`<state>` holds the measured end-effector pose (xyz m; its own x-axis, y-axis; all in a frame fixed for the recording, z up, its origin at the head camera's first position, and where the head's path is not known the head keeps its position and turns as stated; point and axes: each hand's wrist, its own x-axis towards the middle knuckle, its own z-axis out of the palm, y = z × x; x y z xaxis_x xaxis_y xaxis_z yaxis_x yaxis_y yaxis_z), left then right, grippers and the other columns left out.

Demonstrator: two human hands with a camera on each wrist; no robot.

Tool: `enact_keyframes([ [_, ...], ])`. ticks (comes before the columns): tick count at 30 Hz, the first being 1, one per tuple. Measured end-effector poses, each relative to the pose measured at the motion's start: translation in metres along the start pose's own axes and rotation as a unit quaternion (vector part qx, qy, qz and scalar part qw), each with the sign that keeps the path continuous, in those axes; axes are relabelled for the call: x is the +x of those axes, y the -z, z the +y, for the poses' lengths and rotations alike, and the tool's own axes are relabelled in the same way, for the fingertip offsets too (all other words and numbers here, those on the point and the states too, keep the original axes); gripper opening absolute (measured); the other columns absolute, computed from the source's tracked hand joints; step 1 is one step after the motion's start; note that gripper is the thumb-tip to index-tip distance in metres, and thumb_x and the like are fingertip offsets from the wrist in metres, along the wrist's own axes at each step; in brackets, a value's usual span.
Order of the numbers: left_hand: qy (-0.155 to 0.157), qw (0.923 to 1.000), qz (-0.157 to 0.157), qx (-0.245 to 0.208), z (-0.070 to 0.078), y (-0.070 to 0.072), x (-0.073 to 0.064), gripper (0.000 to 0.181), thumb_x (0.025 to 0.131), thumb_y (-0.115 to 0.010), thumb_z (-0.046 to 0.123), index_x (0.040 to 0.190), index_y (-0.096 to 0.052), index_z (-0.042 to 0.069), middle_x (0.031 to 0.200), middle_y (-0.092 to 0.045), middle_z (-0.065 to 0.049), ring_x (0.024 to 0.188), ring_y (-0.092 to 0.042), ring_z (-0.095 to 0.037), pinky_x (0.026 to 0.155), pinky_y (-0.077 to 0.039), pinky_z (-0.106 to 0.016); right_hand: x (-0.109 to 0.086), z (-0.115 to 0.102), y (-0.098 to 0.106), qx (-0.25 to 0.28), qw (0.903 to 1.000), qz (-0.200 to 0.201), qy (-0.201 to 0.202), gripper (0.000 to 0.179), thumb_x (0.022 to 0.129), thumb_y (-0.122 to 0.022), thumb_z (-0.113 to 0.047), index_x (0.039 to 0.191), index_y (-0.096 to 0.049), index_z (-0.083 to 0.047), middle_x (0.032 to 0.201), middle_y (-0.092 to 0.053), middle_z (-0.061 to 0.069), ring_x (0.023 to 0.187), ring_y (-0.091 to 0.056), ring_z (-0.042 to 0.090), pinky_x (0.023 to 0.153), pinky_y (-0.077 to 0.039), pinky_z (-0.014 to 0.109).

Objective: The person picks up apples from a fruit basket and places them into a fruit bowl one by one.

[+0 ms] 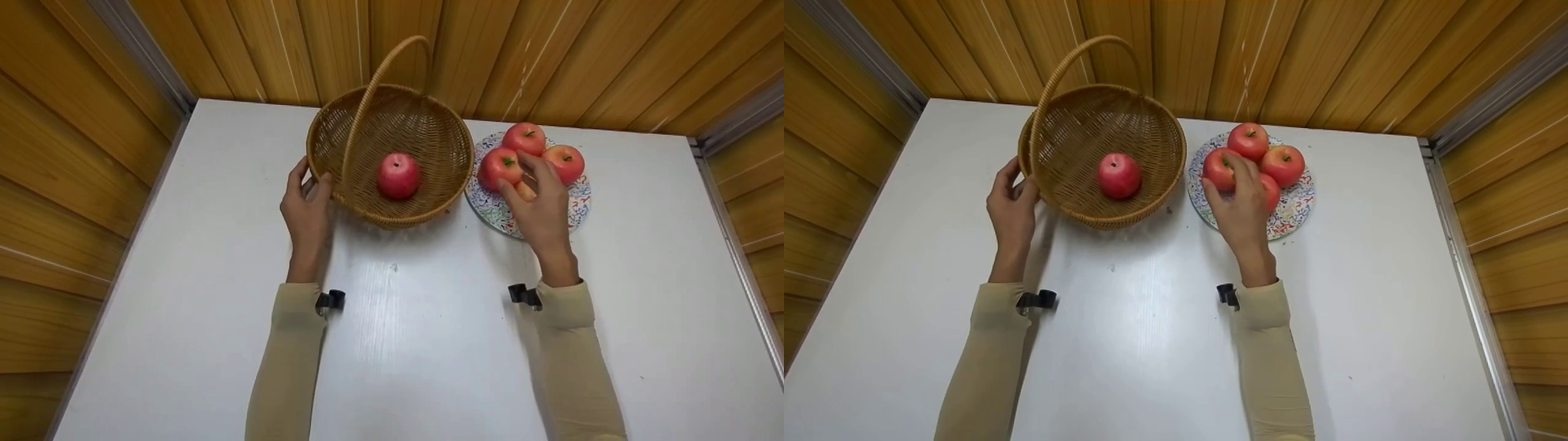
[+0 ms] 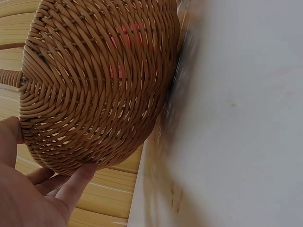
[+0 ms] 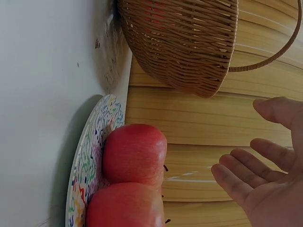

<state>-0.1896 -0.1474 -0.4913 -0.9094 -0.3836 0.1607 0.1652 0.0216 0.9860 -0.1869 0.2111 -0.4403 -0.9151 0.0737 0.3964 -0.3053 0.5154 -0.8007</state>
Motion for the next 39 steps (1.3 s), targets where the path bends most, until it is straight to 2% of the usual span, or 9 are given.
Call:
enact_keyframes([
  [4,0.006,1.0000,-0.002,-0.006,0.001,0.001,0.001,0.051,0.104,-0.069,0.022,0.152,-0.057,0.010,0.153,-0.055,-0.005,0.133,-0.061,-0.022,0.096,-0.060,-0.034,0.004,-0.009,-0.005,-0.003,0.9998,-0.016,0.007,0.052,0.095,-0.081,-0.005,0.143,-0.062,0.002,0.141,-0.063,0.015,0.133,-0.060,0.029,0.109,-0.052,0.047],
  [7,0.009,1.0000,-0.001,-0.003,0.001,0.001,0.001,0.052,0.104,-0.069,0.022,0.153,-0.056,0.010,0.153,-0.055,-0.004,0.134,-0.060,-0.022,0.097,-0.060,-0.034,0.006,-0.015,-0.010,-0.011,0.9992,-0.026,0.027,0.054,0.094,-0.082,-0.005,0.143,-0.062,0.002,0.141,-0.063,0.016,0.131,-0.062,0.030,0.107,-0.053,0.051],
  [10,0.002,1.0000,0.000,0.004,0.000,0.001,0.001,0.052,0.105,-0.068,0.021,0.153,-0.056,0.009,0.154,-0.055,-0.007,0.134,-0.060,-0.026,0.097,-0.060,-0.036,0.008,-0.019,-0.014,-0.022,0.9976,-0.037,0.055,0.054,0.094,-0.082,-0.004,0.142,-0.062,0.004,0.141,-0.063,0.018,0.128,-0.063,0.032,0.107,-0.053,0.052],
  [14,-0.008,0.9999,0.004,0.010,0.000,0.001,0.001,0.051,0.106,-0.067,0.017,0.154,-0.054,0.005,0.154,-0.053,-0.013,0.135,-0.059,-0.033,0.098,-0.060,-0.039,0.010,-0.022,-0.020,-0.030,0.9952,-0.055,0.076,0.052,0.094,-0.082,-0.005,0.142,-0.062,0.004,0.141,-0.063,0.019,0.130,-0.061,0.029,0.107,-0.053,0.048],
  [19,0.001,0.9999,0.008,0.009,0.001,0.000,0.002,0.051,0.105,-0.065,0.011,0.154,-0.052,0.000,0.156,-0.051,-0.019,0.137,-0.056,-0.041,0.099,-0.059,-0.042,0.010,-0.024,-0.027,-0.030,0.9922,-0.076,0.094,0.052,0.094,-0.082,-0.006,0.142,-0.062,0.003,0.140,-0.063,0.018,0.132,-0.058,0.026,0.110,-0.052,0.045],
  [23,-0.001,0.9999,0.012,0.010,-0.001,0.001,0.003,0.051,0.105,-0.067,0.014,0.153,-0.054,0.004,0.155,-0.053,-0.015,0.136,-0.058,-0.037,0.098,-0.059,-0.042,0.010,-0.025,-0.033,-0.037,0.9898,-0.093,0.101,0.053,0.094,-0.083,-0.008,0.142,-0.062,0.002,0.140,-0.064,0.016,0.132,-0.057,0.026,0.113,-0.049,0.044],
  [28,-0.003,0.9999,0.012,0.007,0.000,0.002,0.002,0.050,0.104,-0.069,0.020,0.152,-0.057,0.009,0.153,-0.056,-0.009,0.134,-0.060,-0.032,0.099,-0.059,-0.040,0.007,-0.027,-0.039,-0.036,0.9884,-0.105,0.103,0.052,0.095,-0.082,-0.007,0.142,-0.063,0.003,0.142,-0.063,0.017,0.132,-0.059,0.026,0.109,-0.053,0.044],
  [32,-0.004,0.9999,0.012,0.008,0.000,0.001,0.001,0.050,0.104,-0.070,0.022,0.151,-0.058,0.009,0.151,-0.058,-0.009,0.133,-0.062,-0.031,0.097,-0.060,-0.038,0.005,-0.028,-0.042,-0.042,0.9867,-0.107,0.114,0.050,0.096,-0.081,-0.008,0.141,-0.064,0.004,0.141,-0.063,0.018,0.132,-0.059,0.028,0.111,-0.051,0.043],
  [39,-0.007,0.9999,0.007,0.014,0.000,-0.001,-0.001,0.051,0.105,-0.068,0.024,0.152,-0.057,0.009,0.152,-0.057,-0.007,0.135,-0.060,-0.033,0.096,-0.060,-0.036,0.004,-0.027,-0.044,-0.049,0.9853,-0.083,0.141,0.045,0.096,-0.081,-0.007,0.137,-0.067,0.006,0.138,-0.066,0.019,0.130,-0.060,0.030,0.112,-0.050,0.040],
])
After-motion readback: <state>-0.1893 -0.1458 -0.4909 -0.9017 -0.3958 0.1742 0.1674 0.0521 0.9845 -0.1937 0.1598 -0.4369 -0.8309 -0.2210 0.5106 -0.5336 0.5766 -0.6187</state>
